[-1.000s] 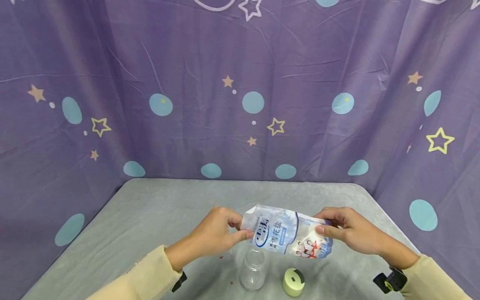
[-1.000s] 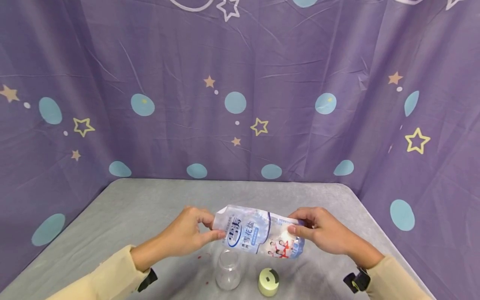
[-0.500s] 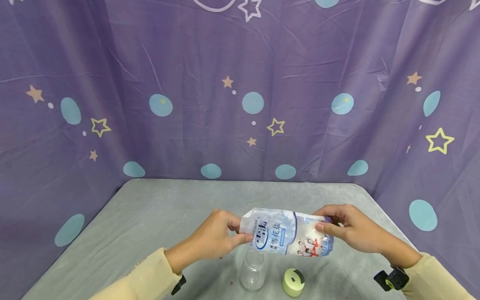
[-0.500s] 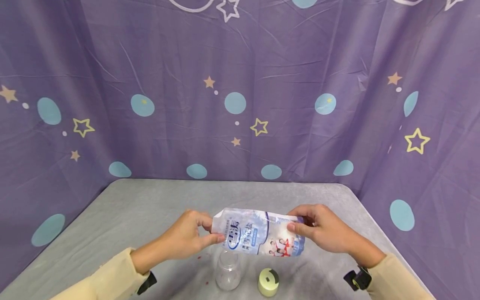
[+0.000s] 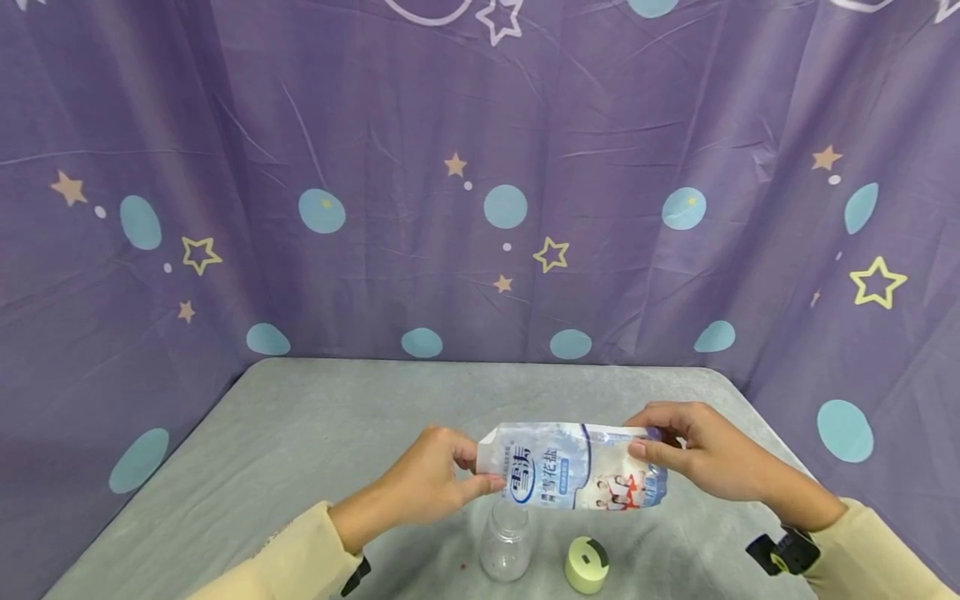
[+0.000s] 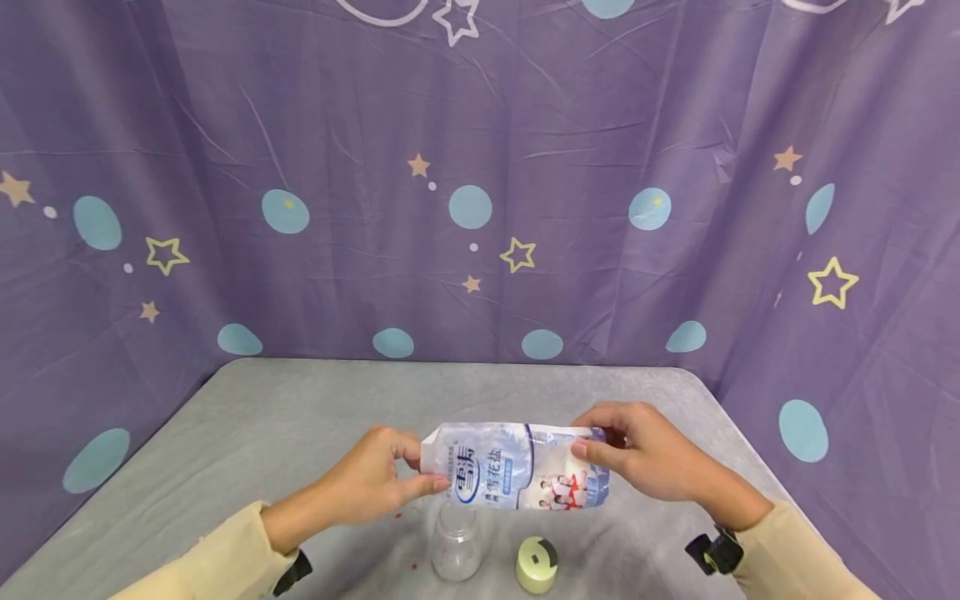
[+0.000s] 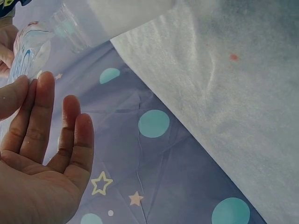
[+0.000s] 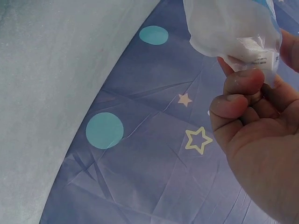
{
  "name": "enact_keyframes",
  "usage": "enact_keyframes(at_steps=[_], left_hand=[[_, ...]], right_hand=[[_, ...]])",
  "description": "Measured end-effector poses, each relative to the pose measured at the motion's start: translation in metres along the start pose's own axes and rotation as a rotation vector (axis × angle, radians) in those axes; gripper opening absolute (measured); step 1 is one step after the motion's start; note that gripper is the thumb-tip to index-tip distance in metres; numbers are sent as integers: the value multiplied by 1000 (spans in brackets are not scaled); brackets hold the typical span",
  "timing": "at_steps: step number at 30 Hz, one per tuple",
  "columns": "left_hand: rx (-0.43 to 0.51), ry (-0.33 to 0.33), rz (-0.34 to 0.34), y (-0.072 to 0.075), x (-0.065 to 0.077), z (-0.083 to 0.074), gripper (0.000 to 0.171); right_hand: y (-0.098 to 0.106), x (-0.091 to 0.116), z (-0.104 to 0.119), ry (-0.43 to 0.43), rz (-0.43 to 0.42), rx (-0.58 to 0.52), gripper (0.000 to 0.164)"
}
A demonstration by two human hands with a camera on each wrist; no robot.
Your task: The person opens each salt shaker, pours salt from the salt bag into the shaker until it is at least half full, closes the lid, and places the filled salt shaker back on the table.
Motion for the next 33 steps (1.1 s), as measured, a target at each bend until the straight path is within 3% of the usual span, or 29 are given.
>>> enact_keyframes(at_steps=[18, 33], left_hand=[[21, -9, -25, -4, 4, 6, 8], [40, 22, -26, -6, 7, 10, 9]], right_hand=[[3, -10, 8, 23, -16, 44, 19], [6, -17, 14, 16, -29, 52, 17]])
Point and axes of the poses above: each hand's wrist, its own x-axis away from the middle knuckle, its own y-axis out of the back of the hand, z = x × y, the point moved 3 cm from there along -x, towards the middle knuckle, and after that the axes turned 6 degrees about y, right-handed, at the moved point
